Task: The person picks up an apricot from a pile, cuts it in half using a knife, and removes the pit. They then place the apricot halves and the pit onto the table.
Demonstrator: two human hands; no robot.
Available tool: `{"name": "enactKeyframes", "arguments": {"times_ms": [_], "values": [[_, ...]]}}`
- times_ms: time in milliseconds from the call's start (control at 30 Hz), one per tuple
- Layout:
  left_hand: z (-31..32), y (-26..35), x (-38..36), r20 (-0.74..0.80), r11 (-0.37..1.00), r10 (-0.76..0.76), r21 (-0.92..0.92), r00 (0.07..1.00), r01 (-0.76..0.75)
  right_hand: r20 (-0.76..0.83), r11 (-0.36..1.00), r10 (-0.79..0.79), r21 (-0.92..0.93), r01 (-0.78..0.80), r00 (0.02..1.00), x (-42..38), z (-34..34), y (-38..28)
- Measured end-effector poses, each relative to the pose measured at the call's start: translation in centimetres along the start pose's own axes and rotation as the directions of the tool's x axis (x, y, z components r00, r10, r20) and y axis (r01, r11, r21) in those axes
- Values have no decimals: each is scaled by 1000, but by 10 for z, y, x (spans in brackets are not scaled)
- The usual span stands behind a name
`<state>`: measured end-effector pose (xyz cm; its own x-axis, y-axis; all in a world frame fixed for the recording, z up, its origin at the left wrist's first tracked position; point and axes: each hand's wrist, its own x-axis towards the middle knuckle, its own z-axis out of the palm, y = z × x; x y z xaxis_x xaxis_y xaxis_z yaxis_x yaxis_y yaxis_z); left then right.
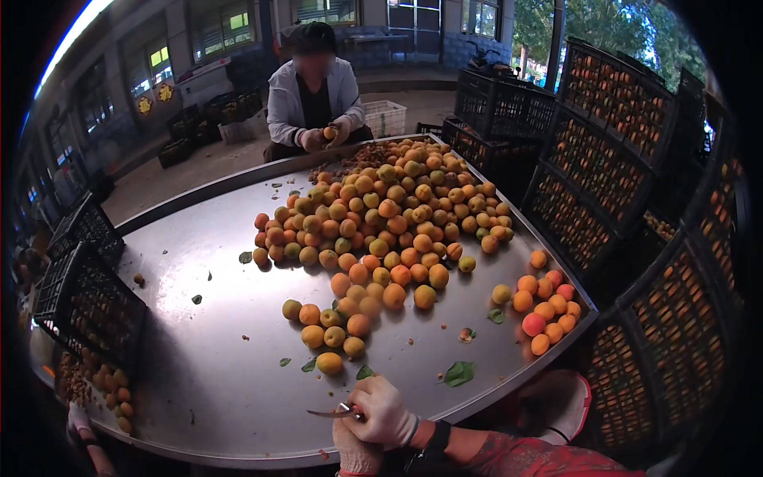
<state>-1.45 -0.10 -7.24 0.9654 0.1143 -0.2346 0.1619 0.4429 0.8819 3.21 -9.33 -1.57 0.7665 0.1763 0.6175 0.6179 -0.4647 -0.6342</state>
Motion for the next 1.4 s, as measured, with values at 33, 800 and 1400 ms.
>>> {"name": "enactKeyframes", "arguments": {"times_ms": [33,800,1400], "values": [[-1,-3,3,127,621,-245,-741,961,256,-1,1000,0,-2,0,1000,1,-1,-2],[-16,-11,5,295,944,57,-326,954,44,-42,999,44,-19,-45,998,1,-12,-17],[-27,-48,14,226,838,-216,-457,950,299,13,964,-259,58,258,966,12,-17,-15]]}}
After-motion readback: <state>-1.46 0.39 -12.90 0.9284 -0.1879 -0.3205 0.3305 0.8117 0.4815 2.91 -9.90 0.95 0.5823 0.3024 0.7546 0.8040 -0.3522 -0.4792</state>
